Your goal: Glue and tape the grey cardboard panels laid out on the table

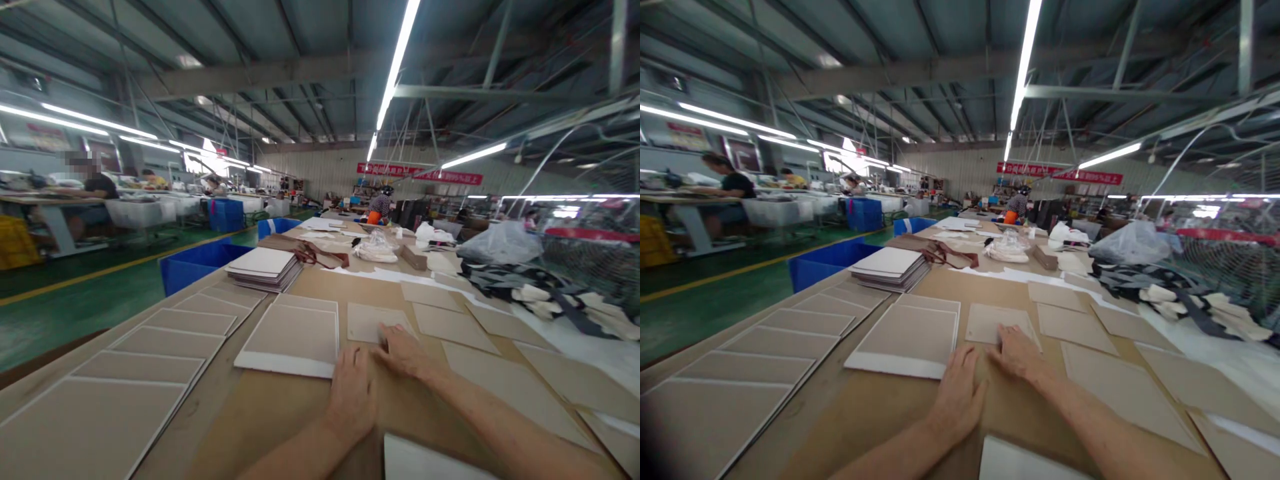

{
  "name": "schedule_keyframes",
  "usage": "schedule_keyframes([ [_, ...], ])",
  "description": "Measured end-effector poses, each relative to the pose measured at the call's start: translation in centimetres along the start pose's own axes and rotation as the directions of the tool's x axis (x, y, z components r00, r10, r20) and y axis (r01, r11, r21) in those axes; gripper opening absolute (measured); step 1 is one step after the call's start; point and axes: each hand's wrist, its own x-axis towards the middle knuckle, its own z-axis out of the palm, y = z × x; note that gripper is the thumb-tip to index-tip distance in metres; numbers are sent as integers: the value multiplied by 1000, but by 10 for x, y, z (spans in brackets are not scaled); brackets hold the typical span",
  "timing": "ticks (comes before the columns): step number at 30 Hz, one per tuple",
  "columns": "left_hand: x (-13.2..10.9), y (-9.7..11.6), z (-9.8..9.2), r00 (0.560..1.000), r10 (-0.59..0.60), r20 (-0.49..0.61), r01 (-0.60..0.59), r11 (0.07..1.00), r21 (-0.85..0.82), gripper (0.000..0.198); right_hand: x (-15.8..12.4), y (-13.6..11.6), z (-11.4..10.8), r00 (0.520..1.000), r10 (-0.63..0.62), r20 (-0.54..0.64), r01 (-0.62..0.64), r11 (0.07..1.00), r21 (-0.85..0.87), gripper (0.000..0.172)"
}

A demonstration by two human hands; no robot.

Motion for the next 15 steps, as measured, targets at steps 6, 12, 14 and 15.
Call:
schedule_keyframes([
  [6, -4, -1, 6, 999, 12, -47, -4, 985, 172, 51, -69, -10, -11, 999, -46, 13, 44, 995, 95, 70],
  [12, -19, 15, -3, 997, -83, 12, 77, 962, 263, 60, -85, 28, -26, 986, 166, -16, -155, 947, 281, 68],
  [14, -20, 18, -5, 993, -100, 57, 80, 957, 280, 65, -81, 45, -29, 963, 271, -3, -263, 934, 241, 63],
  [15, -21, 19, -6, 991, -108, 75, 83, 955, 286, 66, -79, 52, -29, 954, 300, 14, -296, 930, 219, 61],
])
